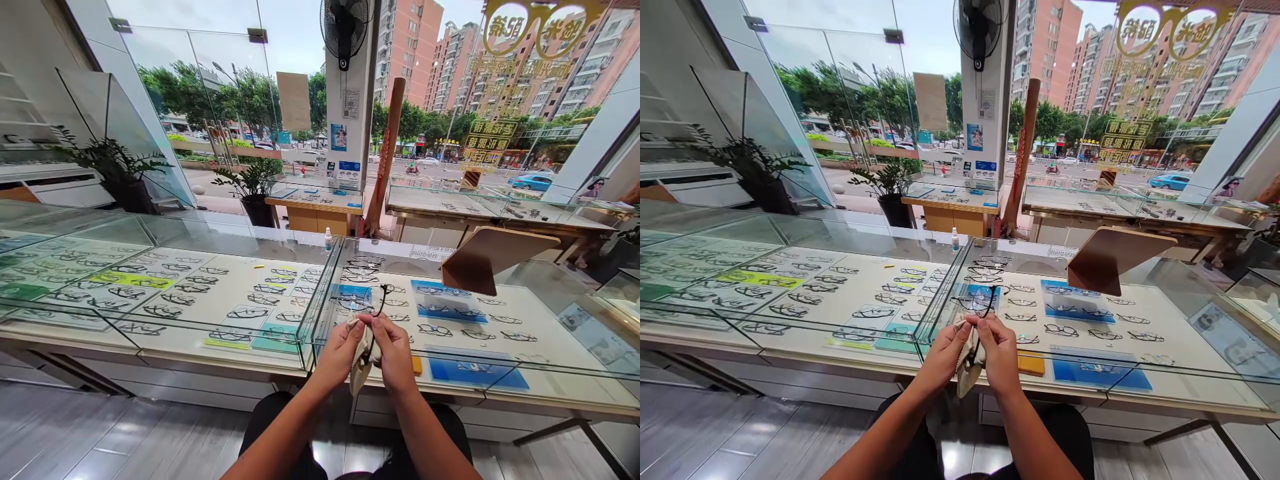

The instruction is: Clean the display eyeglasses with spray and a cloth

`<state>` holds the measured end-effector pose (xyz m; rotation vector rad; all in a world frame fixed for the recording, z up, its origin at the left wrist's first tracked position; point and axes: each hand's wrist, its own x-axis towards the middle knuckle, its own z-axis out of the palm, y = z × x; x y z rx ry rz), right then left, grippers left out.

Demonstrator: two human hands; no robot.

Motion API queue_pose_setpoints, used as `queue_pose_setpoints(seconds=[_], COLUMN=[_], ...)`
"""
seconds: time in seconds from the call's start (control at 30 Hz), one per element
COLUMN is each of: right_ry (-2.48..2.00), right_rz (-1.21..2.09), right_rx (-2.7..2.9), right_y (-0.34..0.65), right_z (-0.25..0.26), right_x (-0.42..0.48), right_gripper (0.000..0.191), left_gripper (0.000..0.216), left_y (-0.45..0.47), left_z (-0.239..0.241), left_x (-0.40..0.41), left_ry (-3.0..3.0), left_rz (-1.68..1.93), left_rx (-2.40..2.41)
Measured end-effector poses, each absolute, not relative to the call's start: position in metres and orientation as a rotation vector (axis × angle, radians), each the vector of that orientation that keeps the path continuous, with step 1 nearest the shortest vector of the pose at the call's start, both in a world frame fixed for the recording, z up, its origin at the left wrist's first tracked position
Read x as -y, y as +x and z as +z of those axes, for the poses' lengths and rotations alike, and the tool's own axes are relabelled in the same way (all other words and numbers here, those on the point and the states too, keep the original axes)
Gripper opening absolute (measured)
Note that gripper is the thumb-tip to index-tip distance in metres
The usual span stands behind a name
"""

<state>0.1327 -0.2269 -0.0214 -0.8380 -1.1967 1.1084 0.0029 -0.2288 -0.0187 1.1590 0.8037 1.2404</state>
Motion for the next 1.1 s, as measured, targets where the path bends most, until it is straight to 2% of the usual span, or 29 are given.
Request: queue_pose_setpoints(seconds=[0.13,0.4,0.6,0.7,0.9,1.1], right_ry=[-0.782,-0.695,-0.679,-0.699,-0.746,-0.73], right_rz=[1.215,1.312,1.398,1.387,1.327,1.395], right_rx=[1.043,1.086,0.937,0.93,1.035,0.886], right_y=[0.132,0.129,0.131,0.129,0.126,0.131], right_z=[-0.024,-0.026,-0.027,-0.026,-0.022,-0.025], right_x=[0.227,0.232,0.231,0.233,0.238,0.233], right_gripper=[0.032,0.03,0.027,0.029,0.037,0.029], left_gripper=[0.061,0.059,0.061,0.064,0.064,0.056], left_y=[-0.003,0.003,-0.01,-0.008,0.003,-0.008], left_z=[-0.023,-0.034,-0.028,-0.032,-0.037,-0.033], left_x=[0.23,0.231,0.232,0.233,0.232,0.236], left_ry=[1.151,1.2,1.259,1.216,1.181,1.311], left_rz=[1.132,1.355,1.218,1.187,1.377,1.17], left_rx=[-0.72,-0.921,-0.864,-0.813,-0.952,-0.849])
